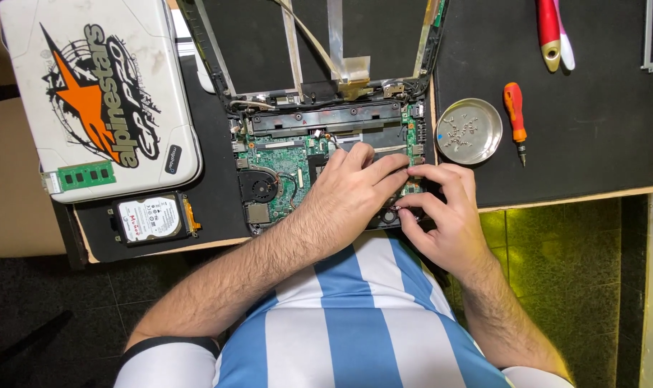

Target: Securing a motherboard into a laptop chassis using a screwdriver and screws.

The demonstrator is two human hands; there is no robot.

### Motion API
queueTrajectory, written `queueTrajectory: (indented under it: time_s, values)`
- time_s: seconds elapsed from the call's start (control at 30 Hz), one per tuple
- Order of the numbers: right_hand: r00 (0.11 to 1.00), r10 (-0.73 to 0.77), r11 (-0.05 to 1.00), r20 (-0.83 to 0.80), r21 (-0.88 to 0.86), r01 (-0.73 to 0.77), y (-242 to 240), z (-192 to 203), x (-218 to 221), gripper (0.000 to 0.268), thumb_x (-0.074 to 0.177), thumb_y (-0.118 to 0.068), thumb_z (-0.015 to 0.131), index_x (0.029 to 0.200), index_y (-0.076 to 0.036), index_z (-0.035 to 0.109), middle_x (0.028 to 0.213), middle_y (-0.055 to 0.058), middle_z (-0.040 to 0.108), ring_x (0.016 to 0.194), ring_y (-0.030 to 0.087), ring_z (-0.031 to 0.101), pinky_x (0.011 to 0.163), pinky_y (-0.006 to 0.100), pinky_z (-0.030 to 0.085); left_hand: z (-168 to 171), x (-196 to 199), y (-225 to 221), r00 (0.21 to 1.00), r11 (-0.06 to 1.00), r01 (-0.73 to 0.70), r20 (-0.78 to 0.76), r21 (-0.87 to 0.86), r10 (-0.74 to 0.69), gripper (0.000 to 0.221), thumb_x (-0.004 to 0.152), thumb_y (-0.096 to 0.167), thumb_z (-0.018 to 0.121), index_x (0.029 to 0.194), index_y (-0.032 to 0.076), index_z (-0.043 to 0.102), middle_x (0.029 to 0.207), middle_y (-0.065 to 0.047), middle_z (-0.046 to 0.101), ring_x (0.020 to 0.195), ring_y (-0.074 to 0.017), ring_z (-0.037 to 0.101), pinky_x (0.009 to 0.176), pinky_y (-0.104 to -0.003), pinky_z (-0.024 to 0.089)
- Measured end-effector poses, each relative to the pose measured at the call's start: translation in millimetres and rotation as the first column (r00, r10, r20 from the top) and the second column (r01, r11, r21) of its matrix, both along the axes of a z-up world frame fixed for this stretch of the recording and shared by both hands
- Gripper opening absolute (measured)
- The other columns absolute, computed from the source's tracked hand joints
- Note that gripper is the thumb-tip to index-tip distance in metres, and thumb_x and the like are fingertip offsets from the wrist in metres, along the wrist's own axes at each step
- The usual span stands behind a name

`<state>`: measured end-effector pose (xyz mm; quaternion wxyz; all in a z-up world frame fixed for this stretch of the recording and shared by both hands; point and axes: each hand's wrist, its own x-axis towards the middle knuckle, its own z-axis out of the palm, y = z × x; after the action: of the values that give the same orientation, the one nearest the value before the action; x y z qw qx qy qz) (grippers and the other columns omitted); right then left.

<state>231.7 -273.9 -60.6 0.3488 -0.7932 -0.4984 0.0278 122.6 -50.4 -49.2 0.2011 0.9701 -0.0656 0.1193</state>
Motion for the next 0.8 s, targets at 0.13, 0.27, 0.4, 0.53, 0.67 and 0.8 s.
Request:
queueTrajectory:
  time_s: [0.13,0.27,0.4,0.53,0.67,0.8]
  values:
    - [1.0,-0.001,1.0,-0.004,0.006,0.001,0.4,-1.0,-0.9,0.01,0.108,-0.016,0.088,0.116,-0.022,0.086,0.155,0.006,0.072,0.14,0.041,0.063,0.11,0.051,0.056,-0.7,-1.5,-1.1,1.0,1.0,-0.004,0.012,0.005,0.004,0.026,0.119,0.011,0.071,0.143,0.013,0.08,0.152,-0.005,0.068,0.12,-0.0299,0.056,0.092,-0.043,0.049]
    - [1.0,-0.003,1.0,-0.008,0.006,0.003,-0.1,-0.9,-1.1,0.01,0.108,-0.016,0.089,0.115,-0.022,0.086,0.155,0.006,0.072,0.14,0.04,0.063,0.11,0.05,0.056,1.7,-2.6,-1.0,1.0,1.0,-0.004,0.014,0.014,0.004,0.024,0.119,0.011,0.071,0.141,0.013,0.08,0.153,-0.004,0.068,0.121,-0.0301,0.056,0.092,-0.043,0.049]
    - [1.0,-0.006,1.0,-0.015,0.007,0.006,0.5,1.1,-0.3,0.011,0.108,-0.016,0.089,0.116,-0.023,0.087,0.155,0.005,0.072,0.14,0.04,0.064,0.109,0.049,0.057,5.4,-3.2,-0.5,1.0,1.0,-0.004,0.006,0.014,0.004,0.026,0.12,0.011,0.069,0.144,0.013,0.078,0.152,-0.004,0.069,0.124,-0.0308,0.058,0.094,-0.044,0.049]
    - [1.0,-0.004,1.0,-0.017,0.022,0.005,0.6,2.1,-0.9,0.01,0.108,-0.016,0.089,0.116,-0.021,0.087,0.155,0.007,0.071,0.139,0.04,0.065,0.109,0.049,0.057,10.4,-5.1,1.9,1.0,1.0,-0.004,-0.01,-0.011,0.004,0.031,0.119,0.01,0.072,0.149,0.014,0.077,0.152,-0.004,0.071,0.125,-0.0295,0.059,0.097,-0.043,0.05]
    - [0.996,-0.04,0.998,-0.082,0.053,0.044,-8.7,-4.8,0.4,0.018,0.108,-0.015,0.091,0.125,-0.017,0.089,0.155,0.012,0.073,0.135,0.038,0.073,0.11,0.051,0.061,18.3,-7.0,3.2,0.999,0.997,-0.012,-0.044,-0.075,0.009,0.037,0.12,0.008,0.072,0.157,0.014,0.074,0.153,-0.003,0.074,0.126,-0.0287,0.06,0.1,-0.041,0.051]
    - [0.982,-0.081,0.985,-0.173,0.137,0.105,-15.0,-3.5,3.3,0.024,0.109,-0.007,0.092,0.132,-0.005,0.088,0.152,0.02,0.074,0.126,0.039,0.083,0.112,0.053,0.068,2.4,-12.1,3.8,0.996,0.992,-0.049,-0.084,-0.115,0.039,0.047,0.112,0.013,0.081,0.158,0.016,0.071,0.152,-0.001,0.074,0.128,-0.0265,0.062,0.101,-0.042,0.051]
